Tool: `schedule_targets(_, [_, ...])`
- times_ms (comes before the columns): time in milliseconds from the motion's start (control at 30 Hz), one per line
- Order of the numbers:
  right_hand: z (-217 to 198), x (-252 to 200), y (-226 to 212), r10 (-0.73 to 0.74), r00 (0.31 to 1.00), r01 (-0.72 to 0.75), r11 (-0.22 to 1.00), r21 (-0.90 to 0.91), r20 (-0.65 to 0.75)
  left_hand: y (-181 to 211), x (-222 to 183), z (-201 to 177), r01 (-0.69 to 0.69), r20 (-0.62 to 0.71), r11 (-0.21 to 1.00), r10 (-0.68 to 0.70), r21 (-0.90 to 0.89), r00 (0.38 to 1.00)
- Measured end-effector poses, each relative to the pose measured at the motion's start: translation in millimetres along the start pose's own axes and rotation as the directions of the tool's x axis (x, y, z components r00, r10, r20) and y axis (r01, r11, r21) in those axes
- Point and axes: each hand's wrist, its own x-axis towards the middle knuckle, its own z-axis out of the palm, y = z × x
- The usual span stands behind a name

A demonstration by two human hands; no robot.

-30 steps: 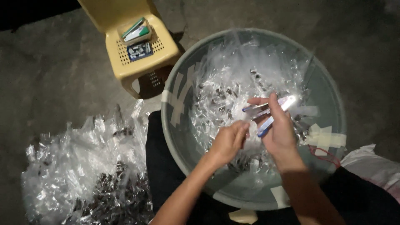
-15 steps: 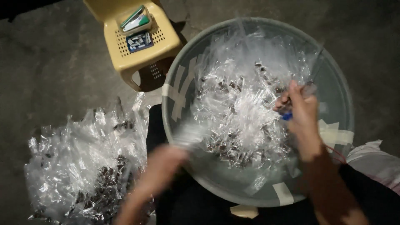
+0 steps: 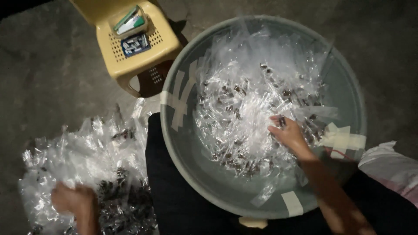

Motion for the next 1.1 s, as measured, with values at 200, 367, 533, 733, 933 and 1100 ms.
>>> schedule_targets(200, [-1, 2, 1, -0.077, 0.987, 0.114, 0.955, 0.275, -0.143, 234, -88, 49, -0.451, -0.122, 0.447, 0.592, -0.773, 0.796])
schedule_targets(367, [-38, -23, -34, -0.118, 0.971, 0.193, 0.9, 0.391, -0.209, 360, -214, 186, -0.126, 0.576, 0.708, 0.654, -0.695, 0.49])
schedule_targets(533, [-69, -31, -44, -0.178, 0.944, 0.256, 0.926, 0.278, -0.277, 372, -261, 247, -0.161, 0.526, 0.779, 0.545, -0.606, 0.653])
schedule_targets(733, [-55, -60, -86, -0.25, 0.941, 0.322, 0.867, 0.381, -0.228, 393, -209, 145, 0.228, 0.414, 0.372, 0.563, -0.9, 0.715])
schedule_targets(933, [-40, -100, -156, -0.329, 0.94, 0.334, 0.838, 0.431, -0.088, 396, -204, 60, 0.554, 0.463, 0.132, 0.721, -0.822, 0.515])
schedule_targets(1100, [-30, -106, -172, -0.288, 0.955, 0.285, 0.816, 0.503, -0.073, 392, -218, 15, 0.451, 0.396, 0.145, 0.748, -0.881, 0.533])
